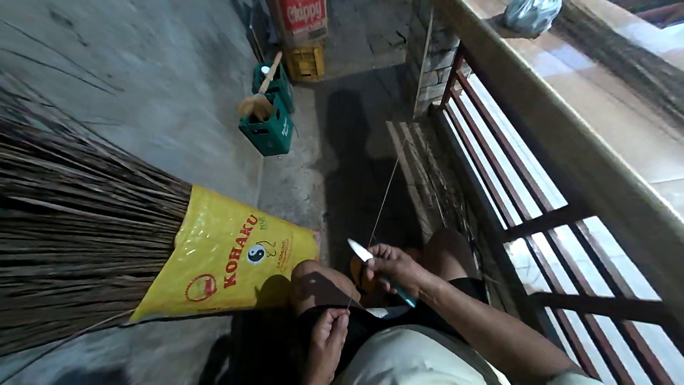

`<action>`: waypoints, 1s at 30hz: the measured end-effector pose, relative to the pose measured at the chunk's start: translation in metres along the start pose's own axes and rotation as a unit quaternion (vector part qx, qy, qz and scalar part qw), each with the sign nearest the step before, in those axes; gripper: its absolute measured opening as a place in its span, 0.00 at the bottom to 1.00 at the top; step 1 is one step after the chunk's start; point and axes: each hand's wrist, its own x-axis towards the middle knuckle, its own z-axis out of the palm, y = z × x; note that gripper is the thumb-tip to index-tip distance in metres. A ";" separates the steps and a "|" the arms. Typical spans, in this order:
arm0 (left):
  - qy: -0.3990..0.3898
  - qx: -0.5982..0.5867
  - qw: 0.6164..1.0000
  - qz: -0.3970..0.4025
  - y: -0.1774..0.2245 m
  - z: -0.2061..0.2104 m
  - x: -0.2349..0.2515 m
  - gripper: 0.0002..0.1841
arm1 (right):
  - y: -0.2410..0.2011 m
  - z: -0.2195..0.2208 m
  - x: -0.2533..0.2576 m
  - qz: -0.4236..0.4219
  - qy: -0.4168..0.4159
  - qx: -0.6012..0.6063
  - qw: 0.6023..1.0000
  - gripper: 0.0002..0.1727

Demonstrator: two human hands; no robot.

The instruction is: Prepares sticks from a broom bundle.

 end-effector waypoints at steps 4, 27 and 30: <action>0.000 -0.009 1.000 0.004 0.001 0.002 0.000 0.07 | 0.018 0.010 -0.005 0.016 -0.057 -0.016 0.998 0.10; 0.031 0.030 0.999 -0.001 -0.007 -0.008 -0.006 0.08 | -0.004 0.000 0.008 -0.019 0.047 0.020 0.999 0.08; 0.036 0.023 0.999 0.010 -0.009 -0.004 -0.003 0.07 | 0.016 0.018 -0.002 0.030 -0.019 -0.040 0.999 0.13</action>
